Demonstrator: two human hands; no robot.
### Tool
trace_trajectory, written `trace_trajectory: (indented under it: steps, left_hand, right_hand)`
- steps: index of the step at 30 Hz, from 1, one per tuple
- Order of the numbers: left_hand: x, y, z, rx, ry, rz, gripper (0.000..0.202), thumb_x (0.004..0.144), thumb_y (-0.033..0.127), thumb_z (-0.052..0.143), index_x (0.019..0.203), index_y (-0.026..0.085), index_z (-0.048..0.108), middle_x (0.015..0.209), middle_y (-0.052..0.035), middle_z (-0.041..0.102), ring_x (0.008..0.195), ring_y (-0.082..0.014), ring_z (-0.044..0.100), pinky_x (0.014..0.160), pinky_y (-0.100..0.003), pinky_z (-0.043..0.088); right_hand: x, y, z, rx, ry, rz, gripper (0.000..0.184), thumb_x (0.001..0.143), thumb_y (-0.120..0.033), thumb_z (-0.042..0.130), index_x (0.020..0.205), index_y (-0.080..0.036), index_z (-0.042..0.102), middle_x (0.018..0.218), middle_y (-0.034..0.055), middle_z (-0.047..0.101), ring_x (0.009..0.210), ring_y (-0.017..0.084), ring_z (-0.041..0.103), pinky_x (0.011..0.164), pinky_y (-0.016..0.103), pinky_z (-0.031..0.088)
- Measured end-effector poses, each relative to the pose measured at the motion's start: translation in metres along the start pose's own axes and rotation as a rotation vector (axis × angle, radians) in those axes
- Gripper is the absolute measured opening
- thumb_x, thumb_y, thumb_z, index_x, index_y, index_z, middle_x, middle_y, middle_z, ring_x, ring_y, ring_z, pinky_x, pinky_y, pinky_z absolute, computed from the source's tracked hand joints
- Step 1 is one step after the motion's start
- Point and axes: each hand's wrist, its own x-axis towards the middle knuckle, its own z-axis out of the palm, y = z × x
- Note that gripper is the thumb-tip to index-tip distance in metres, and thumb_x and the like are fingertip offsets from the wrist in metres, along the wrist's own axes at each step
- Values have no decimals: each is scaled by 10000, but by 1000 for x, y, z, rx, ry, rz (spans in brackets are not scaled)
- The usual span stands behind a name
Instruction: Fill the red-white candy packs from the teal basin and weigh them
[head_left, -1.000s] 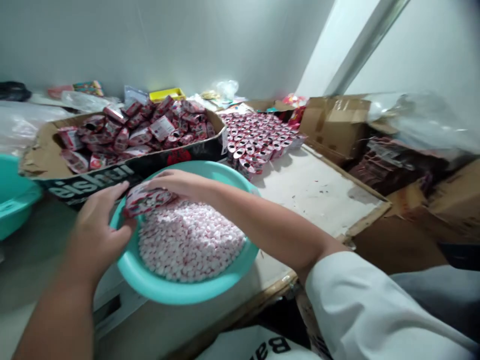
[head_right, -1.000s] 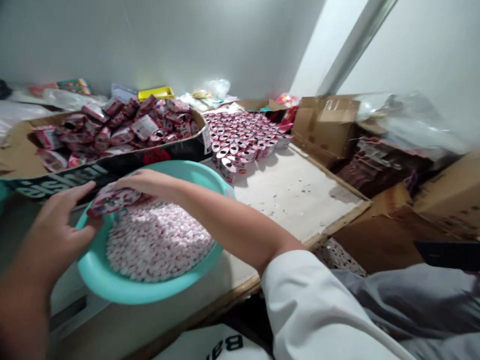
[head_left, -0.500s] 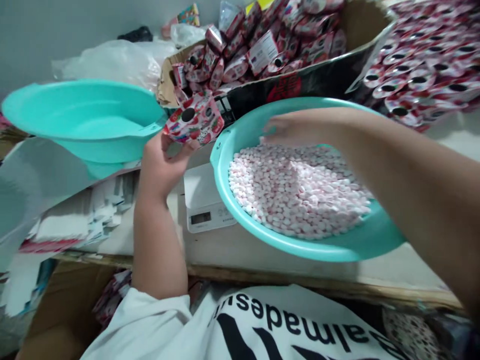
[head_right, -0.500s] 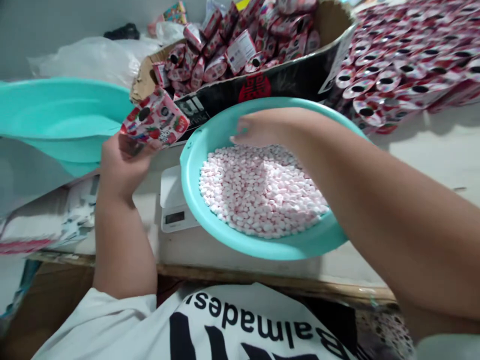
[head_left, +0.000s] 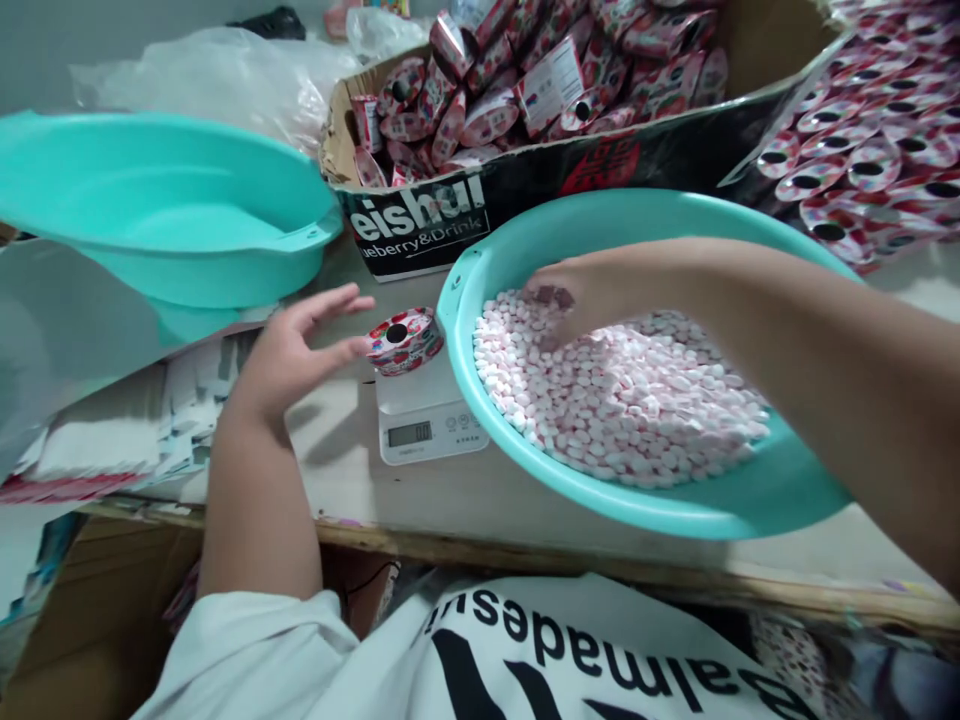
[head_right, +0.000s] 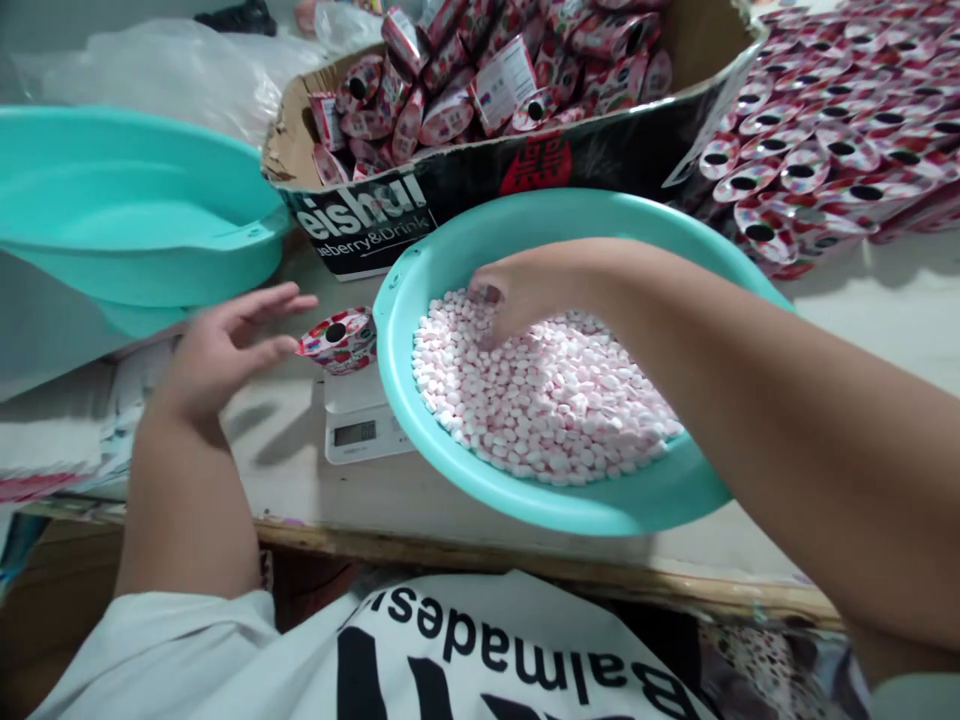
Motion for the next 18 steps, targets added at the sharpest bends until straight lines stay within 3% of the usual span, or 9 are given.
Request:
trace_trajectory:
  steps: [3,6,9,12,15,18]
  left_hand:
    - [16,-1,-7,-148,166,156,554,852,593,751,1242,203,702,1152,-77,735,1183,-287,650,1100,-472,482]
    - [21,-14,5,-236,282,212,532,945,676,566,1143,218,749,1034,-58,756,1104,-254,684,1080,-422,484]
    - [15,-28,16,-154,264,208,564,998,653,476,1120,180,758,1005,-67,762,1029,-237,694,996,-394,510]
    - [11,-34,13,39,240,288,504,1036,582,455,1124,188,757,1016,-32,762,1001,-202,685,915,-359,519]
    - [10,-34,3,119,254,353,473,1056,568,413,1114,243,752,1001,11,758,995,-193,687,907,-367,516]
    - [9,-28,-2,138,267,307,460,1054,586,391,1085,302,752,999,23,756,1025,-218,689,929,-394,513]
  right_hand:
    - [-2,-11,-3,7,-25,70,736,328,-221,986,1019,-184,737,785,3,715,551,147,564,499,258,354]
    - [-1,-13,-1,28,-11,90,663,361,-135,958,995,-163,766,690,-26,688,523,107,537,512,245,307]
    - [-2,-9,-2,-67,4,110,568,459,-197,928,1010,-161,794,708,-56,695,557,53,521,604,248,308]
    - [-6,-4,-13,-195,-45,152,405,689,-242,796,1087,-165,778,740,-89,692,612,9,525,688,258,322]
    - [-12,1,-29,-235,-45,162,274,801,-223,734,1068,-177,776,779,-65,710,654,38,568,693,236,369]
    - [-16,9,-39,-218,-7,237,225,796,-170,766,1020,-195,775,794,-35,720,681,102,621,661,234,426]
